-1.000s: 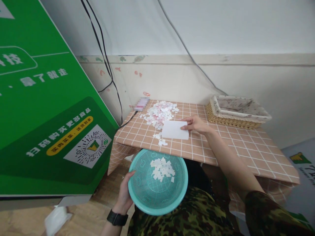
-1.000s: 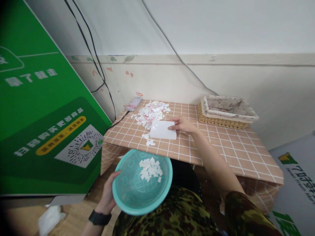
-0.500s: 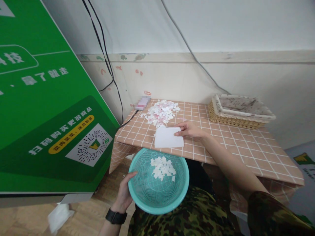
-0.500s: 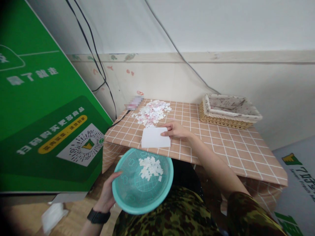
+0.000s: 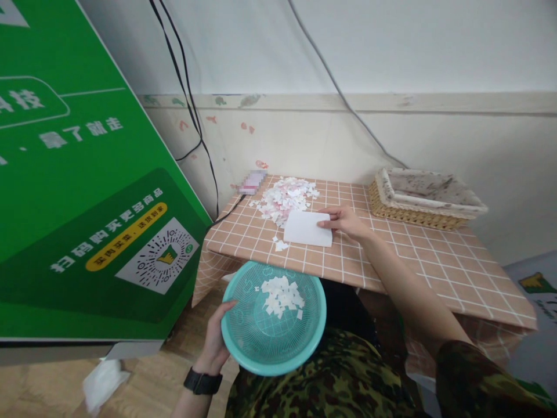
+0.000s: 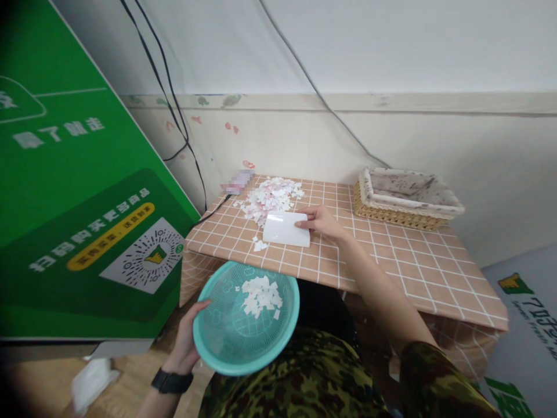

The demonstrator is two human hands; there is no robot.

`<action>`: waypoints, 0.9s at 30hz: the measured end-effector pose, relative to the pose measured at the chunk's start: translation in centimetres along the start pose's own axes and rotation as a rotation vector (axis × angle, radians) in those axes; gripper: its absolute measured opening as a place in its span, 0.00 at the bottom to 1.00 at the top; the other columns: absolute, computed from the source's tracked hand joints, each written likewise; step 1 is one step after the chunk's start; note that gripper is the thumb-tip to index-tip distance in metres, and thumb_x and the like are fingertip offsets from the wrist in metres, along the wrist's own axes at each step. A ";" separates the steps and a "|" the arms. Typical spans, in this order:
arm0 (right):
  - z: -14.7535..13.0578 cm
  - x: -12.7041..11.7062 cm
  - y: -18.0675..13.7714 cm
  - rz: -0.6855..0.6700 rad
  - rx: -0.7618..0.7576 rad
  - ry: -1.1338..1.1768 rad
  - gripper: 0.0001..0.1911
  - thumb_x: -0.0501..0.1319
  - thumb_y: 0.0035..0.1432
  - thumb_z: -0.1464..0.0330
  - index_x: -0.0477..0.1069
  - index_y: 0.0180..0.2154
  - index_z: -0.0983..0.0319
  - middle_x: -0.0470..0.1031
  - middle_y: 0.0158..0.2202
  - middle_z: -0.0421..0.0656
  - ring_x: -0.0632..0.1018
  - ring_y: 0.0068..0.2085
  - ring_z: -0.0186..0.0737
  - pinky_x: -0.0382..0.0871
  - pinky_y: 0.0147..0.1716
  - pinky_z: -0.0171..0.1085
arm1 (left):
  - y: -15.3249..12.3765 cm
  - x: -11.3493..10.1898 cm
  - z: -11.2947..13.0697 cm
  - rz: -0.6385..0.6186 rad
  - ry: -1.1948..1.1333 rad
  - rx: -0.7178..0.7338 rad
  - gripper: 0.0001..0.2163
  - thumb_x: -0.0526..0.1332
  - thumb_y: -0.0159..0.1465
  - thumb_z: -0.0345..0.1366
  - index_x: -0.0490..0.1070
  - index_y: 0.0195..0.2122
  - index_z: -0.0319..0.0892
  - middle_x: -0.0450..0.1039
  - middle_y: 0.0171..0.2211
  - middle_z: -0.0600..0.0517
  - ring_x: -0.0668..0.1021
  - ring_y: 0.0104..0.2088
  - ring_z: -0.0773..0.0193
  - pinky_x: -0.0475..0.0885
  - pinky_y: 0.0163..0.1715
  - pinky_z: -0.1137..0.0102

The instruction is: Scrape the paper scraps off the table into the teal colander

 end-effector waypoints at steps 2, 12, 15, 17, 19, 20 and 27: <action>0.1 0.0 0.0 0.010 0.000 0.010 0.26 0.69 0.42 0.65 0.72 0.47 0.63 0.78 0.37 0.48 0.78 0.33 0.40 0.74 0.30 0.38 | 0.0 -0.1 0.0 -0.003 0.001 -0.003 0.04 0.63 0.52 0.30 0.74 0.29 0.36 0.78 0.27 0.49 0.78 0.27 0.59 0.73 0.33 0.66; -0.1 0.7 -0.2 -0.066 0.007 0.019 0.25 0.68 0.44 0.65 0.73 0.46 0.61 0.77 0.40 0.48 0.78 0.36 0.42 0.75 0.33 0.39 | -0.2 0.0 0.3 0.011 0.037 0.001 0.07 0.63 0.52 0.31 0.75 0.32 0.35 0.79 0.29 0.47 0.79 0.29 0.58 0.73 0.34 0.65; -0.3 1.6 -0.3 -0.133 0.010 0.019 0.24 0.68 0.43 0.65 0.73 0.46 0.61 0.78 0.40 0.47 0.78 0.36 0.42 0.75 0.33 0.39 | -0.4 0.1 0.4 0.008 0.040 0.009 0.07 0.63 0.53 0.31 0.75 0.32 0.35 0.79 0.29 0.46 0.79 0.29 0.58 0.73 0.35 0.64; -0.5 2.2 -0.4 -0.226 -0.003 0.021 0.24 0.68 0.42 0.65 0.74 0.45 0.61 0.77 0.41 0.46 0.78 0.38 0.41 0.74 0.36 0.39 | -0.5 0.3 0.5 0.015 0.041 0.014 0.06 0.63 0.52 0.31 0.75 0.31 0.35 0.79 0.29 0.47 0.79 0.29 0.58 0.74 0.34 0.64; -0.5 2.4 -0.3 -0.259 -0.016 0.033 0.24 0.69 0.42 0.65 0.74 0.44 0.61 0.77 0.42 0.47 0.78 0.39 0.41 0.74 0.38 0.40 | -0.6 0.4 0.7 0.019 0.043 0.020 0.06 0.63 0.52 0.31 0.75 0.31 0.35 0.79 0.28 0.47 0.79 0.28 0.58 0.74 0.33 0.65; -0.4 2.4 -0.3 -0.235 -0.018 0.041 0.24 0.69 0.42 0.65 0.74 0.45 0.62 0.77 0.41 0.47 0.78 0.38 0.41 0.74 0.38 0.40 | -0.6 0.4 0.7 0.016 0.042 0.022 0.06 0.63 0.52 0.30 0.75 0.30 0.35 0.79 0.28 0.47 0.79 0.28 0.59 0.74 0.32 0.65; 0.9 2.6 0.7 0.054 -0.088 -0.023 0.28 0.66 0.47 0.62 0.68 0.51 0.62 0.77 0.40 0.47 0.78 0.35 0.42 0.74 0.29 0.38 | -0.3 -0.2 0.9 -0.016 0.022 0.035 0.05 0.64 0.52 0.31 0.75 0.29 0.36 0.78 0.26 0.50 0.78 0.26 0.61 0.73 0.31 0.67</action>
Point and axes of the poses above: each hand's wrist, its own y-axis towards the middle knuckle, its own x-axis out of the palm, z = x × y, the point moved 1 cm from there along y, towards the middle knuckle
